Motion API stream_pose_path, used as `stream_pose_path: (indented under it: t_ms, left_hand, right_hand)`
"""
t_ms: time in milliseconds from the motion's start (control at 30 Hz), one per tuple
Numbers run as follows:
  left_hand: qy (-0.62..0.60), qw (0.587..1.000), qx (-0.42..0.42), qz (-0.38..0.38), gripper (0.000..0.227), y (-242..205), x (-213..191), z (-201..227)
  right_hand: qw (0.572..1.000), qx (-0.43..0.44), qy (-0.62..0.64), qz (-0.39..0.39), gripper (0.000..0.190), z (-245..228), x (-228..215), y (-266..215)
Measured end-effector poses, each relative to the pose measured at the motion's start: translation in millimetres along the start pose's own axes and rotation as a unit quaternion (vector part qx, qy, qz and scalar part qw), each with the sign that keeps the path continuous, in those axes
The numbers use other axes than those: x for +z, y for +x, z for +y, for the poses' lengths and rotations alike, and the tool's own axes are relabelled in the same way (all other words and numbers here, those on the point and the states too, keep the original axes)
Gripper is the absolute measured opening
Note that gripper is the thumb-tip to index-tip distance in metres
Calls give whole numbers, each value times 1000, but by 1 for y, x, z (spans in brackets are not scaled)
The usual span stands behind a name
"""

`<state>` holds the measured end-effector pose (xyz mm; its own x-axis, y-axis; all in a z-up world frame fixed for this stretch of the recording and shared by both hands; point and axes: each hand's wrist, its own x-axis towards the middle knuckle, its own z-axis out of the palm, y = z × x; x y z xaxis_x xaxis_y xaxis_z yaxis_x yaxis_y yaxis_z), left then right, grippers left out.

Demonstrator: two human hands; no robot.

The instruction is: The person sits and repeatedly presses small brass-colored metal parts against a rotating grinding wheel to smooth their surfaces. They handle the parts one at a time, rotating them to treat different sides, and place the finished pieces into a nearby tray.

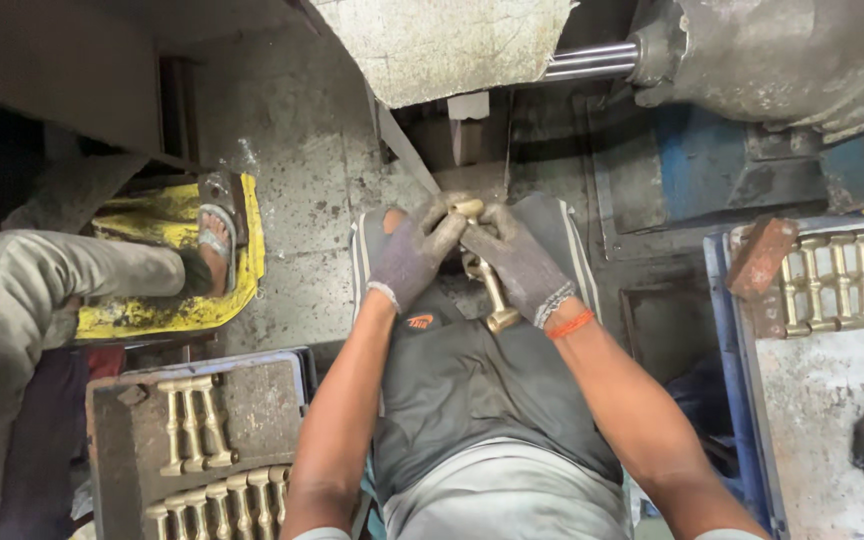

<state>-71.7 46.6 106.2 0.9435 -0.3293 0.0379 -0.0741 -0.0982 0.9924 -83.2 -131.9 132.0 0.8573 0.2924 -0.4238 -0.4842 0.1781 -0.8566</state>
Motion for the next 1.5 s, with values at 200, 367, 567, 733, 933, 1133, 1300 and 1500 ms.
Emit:
stream_pose_path:
  t_ms: [200, 367, 567, 733, 933, 1133, 1300, 1500]
  left_hand:
    - [73, 986, -150, -30, 35, 20, -2, 7]
    - [114, 975, -185, 45, 35, 31, 11, -3]
    - [-180, 975, -126, 23, 47, 33, -15, -30]
    - [-143, 985, -99, -5, 46, 30, -21, -35]
    - [18, 976, -200, 87, 38, 44, -2, -39]
    - [-132, 967, -200, 88, 34, 52, 14, -45]
    - [-10, 973, -220, 69, 30, 52, 19, -56]
    - [-164, 953, -225, 121, 29, 46, 14, -76]
  right_hand:
    - [979, 116, 145, -85, 22, 16, -9, 8]
    - [980, 83, 69, -165, 16, 20, -13, 11]
    - [974, 17, -99, -202, 21, 22, -28, 36]
    - [984, 8, -46, -171, 21, 41, -37, 75]
    - [984, -1, -44, -173, 33, 58, -42, 94]
    - [987, 68, -98, -106, 28, 41, -49, 77]
    - [990, 83, -55, -98, 22, 43, -58, 73]
    - [984, 96, -1, -150, 19, 55, -49, 94]
